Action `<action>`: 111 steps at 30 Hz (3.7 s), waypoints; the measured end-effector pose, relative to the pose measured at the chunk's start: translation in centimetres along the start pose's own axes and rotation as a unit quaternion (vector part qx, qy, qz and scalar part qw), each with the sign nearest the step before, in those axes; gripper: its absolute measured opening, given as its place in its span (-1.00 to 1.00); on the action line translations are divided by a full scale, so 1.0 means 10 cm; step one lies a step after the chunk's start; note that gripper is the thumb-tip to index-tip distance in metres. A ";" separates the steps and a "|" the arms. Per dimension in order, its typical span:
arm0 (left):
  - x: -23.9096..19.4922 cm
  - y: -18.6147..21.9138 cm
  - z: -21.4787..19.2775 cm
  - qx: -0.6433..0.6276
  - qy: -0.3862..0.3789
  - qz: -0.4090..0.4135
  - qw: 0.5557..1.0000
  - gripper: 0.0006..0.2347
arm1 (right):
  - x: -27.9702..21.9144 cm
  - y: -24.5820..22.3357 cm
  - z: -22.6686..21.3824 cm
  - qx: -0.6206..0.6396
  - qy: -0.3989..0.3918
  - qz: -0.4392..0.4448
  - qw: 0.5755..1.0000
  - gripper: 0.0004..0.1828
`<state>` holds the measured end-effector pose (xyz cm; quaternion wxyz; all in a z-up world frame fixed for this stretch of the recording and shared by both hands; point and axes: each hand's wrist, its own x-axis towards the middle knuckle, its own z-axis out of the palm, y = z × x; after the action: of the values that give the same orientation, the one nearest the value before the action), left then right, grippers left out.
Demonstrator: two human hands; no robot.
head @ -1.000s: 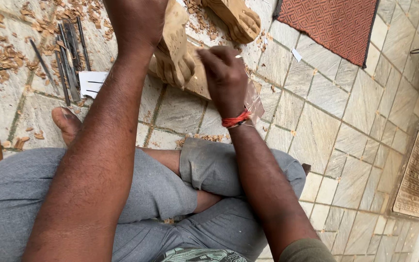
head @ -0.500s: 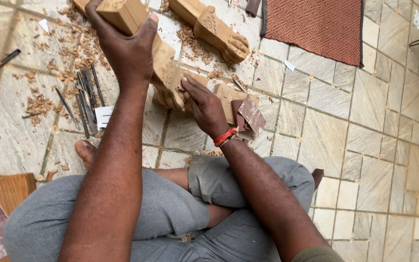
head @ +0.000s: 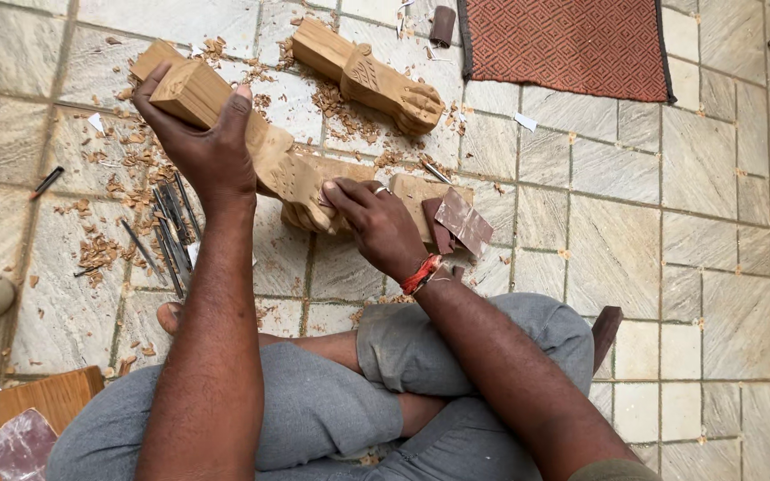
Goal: The person carves a wooden piece shaped like a hand using a small chisel and sandpaper. They sit cross-legged on the floor, holding the wood with one hand and using the chisel to refine details on the fingers and palm, then switching to sandpaper to smooth the surface.
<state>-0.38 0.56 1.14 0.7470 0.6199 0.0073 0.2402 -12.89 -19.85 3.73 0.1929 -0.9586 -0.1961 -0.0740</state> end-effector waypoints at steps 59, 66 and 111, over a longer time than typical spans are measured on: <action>-1.45 1.41 -0.80 0.047 0.011 -0.482 0.875 -0.61 | -0.83 1.50 -0.11 0.490 0.127 0.470 0.723 -0.73; -2.57 0.69 -0.15 -0.137 0.099 -0.487 0.857 -0.61 | -0.56 0.87 -0.43 0.517 0.083 0.414 0.744 -0.63; -2.51 0.83 0.06 0.263 -0.172 -0.363 0.877 -0.29 | 0.17 0.13 -0.44 0.234 0.014 0.374 0.897 -0.90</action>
<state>-25.30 -8.24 1.76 0.5809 0.7787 0.1659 -0.1692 -11.12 -22.10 7.69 0.4274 -0.8875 0.1681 0.0382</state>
